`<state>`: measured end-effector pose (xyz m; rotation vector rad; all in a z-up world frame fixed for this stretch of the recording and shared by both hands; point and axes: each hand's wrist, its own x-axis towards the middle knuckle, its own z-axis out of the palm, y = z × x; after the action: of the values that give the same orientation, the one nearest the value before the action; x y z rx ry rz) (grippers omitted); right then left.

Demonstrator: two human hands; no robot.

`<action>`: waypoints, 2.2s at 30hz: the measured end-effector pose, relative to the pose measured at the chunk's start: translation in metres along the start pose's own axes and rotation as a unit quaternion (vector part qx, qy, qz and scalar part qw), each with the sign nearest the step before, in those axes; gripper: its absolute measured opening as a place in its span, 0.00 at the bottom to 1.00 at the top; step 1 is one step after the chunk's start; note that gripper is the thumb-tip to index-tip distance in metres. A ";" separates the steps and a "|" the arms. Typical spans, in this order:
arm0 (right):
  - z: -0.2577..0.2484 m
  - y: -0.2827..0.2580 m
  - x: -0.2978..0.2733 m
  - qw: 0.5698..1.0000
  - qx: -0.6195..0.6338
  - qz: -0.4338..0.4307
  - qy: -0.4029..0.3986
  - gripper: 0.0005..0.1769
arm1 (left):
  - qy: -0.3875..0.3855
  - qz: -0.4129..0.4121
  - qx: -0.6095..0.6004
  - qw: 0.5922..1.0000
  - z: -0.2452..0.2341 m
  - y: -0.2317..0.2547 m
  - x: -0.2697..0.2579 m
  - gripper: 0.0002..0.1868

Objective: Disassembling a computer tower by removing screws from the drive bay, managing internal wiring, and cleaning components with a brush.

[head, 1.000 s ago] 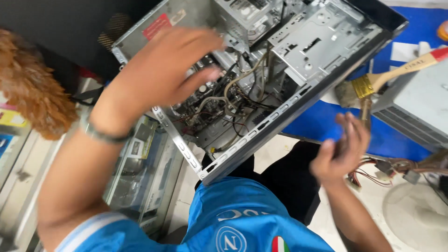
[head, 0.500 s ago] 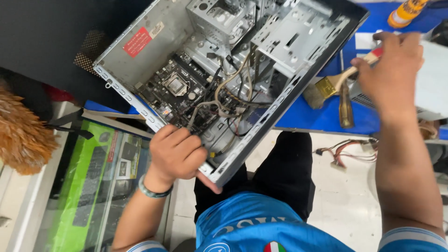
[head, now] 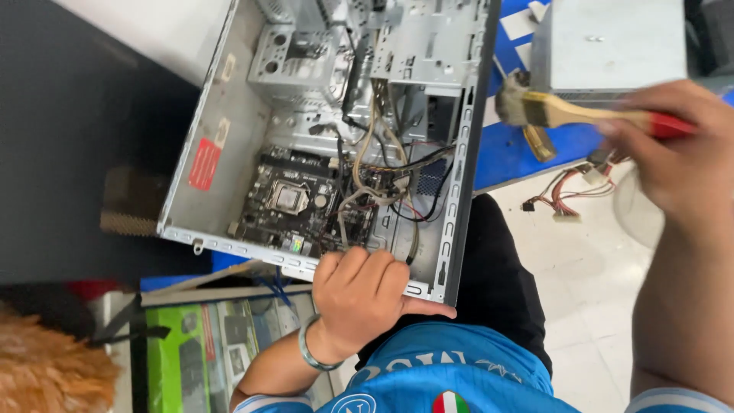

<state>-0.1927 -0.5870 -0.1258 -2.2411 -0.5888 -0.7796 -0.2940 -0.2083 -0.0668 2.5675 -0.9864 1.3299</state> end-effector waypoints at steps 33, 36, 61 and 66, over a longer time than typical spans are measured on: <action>0.022 -0.007 0.036 0.842 0.479 -0.053 -0.245 0.12 | -0.084 -0.004 -0.036 0.996 0.004 0.004 -0.011 0.34; 0.034 0.023 0.046 0.845 0.484 -0.032 -0.224 0.09 | -0.082 -0.010 -0.028 0.996 0.001 0.008 -0.012 0.34; -0.013 0.011 0.030 0.951 0.297 0.061 0.060 0.07 | -0.017 -0.025 -0.022 0.999 0.006 0.009 -0.018 0.34; 0.032 -0.034 0.086 0.990 0.003 0.027 0.138 0.05 | -0.015 -0.018 -0.011 1.000 0.005 0.009 -0.015 0.36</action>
<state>-0.1398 -0.5254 -0.0718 -2.0857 -0.3961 -1.0353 -0.3015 -0.2096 -0.0830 2.5827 -0.9494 1.2677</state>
